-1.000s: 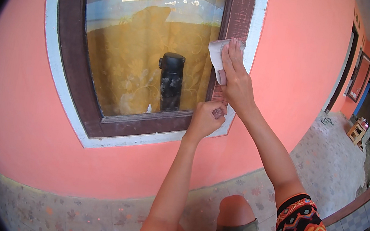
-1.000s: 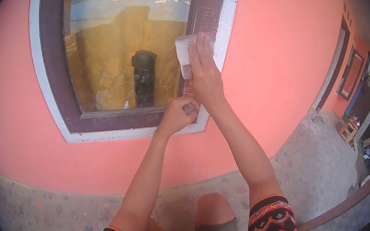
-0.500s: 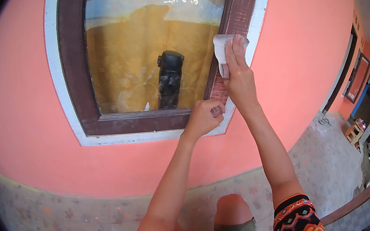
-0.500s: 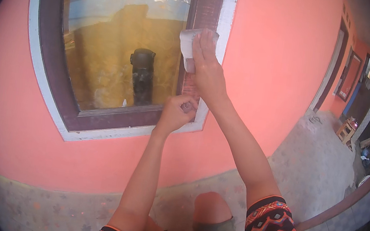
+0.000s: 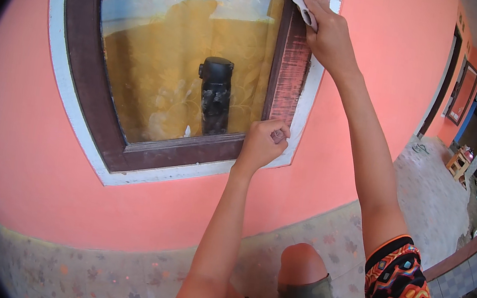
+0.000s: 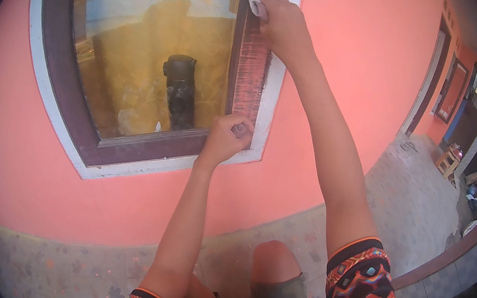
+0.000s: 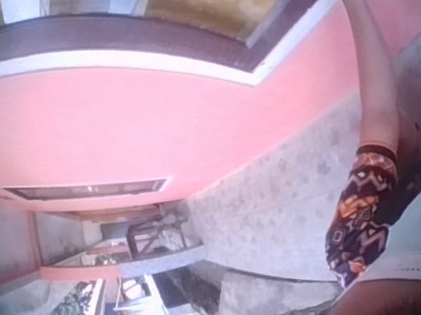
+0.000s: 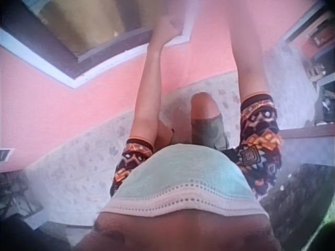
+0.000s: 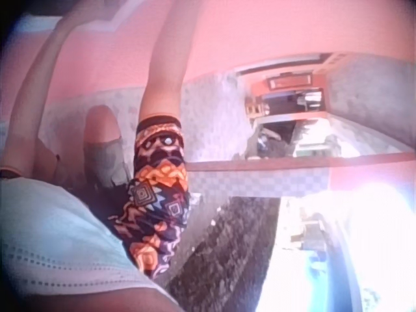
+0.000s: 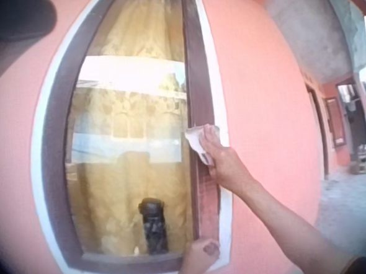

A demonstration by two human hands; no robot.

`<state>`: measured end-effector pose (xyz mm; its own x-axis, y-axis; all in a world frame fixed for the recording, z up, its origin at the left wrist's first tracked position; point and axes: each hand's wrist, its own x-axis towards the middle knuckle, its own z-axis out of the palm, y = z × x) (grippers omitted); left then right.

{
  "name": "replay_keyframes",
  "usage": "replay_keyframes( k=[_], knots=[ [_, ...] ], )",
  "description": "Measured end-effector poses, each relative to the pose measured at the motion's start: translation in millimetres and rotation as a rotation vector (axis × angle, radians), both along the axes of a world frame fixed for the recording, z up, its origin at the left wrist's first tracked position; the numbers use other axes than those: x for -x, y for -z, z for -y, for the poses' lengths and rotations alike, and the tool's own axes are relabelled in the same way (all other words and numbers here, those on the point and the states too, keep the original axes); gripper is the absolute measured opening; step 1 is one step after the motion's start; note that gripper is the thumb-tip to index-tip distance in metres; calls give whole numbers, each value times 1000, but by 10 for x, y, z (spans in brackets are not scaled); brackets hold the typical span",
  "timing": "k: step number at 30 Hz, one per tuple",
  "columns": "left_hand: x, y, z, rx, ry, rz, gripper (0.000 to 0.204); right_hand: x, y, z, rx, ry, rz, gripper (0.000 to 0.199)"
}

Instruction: The person sands the brown window frame using a sanding block, moving along the vertical and horizontal edges. The person occasionally switches the sanding block between hands and adjusts grip while continuing to sand the frame.

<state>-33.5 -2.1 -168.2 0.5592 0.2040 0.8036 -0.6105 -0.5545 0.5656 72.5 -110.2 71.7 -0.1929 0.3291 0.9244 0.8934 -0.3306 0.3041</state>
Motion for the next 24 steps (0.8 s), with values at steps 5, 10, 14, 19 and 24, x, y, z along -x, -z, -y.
replay_keyframes(
  k=[5, 10, 14, 19, 24],
  knots=[
    [55, -21, 4, -10, -37, -69, 10, 164, 1049, -1, 50, -29, -13, 73],
    [63, -18, -13, -23, -22, -59, 11, 37, 545, 46, 24, -30, 71, 69],
    [14, 5, -35, -19, 6, -81, 11, -142, -349, 43, -12, -43, 68, 59],
    [-1, 18, -41, -23, -10, -60, 10, -133, -12, 91, 42, -35, 69, 65],
    [53, -19, -22, -24, -22, -102, 10, 14, 962, 166, 86, 16, 59, 68]
  ],
)
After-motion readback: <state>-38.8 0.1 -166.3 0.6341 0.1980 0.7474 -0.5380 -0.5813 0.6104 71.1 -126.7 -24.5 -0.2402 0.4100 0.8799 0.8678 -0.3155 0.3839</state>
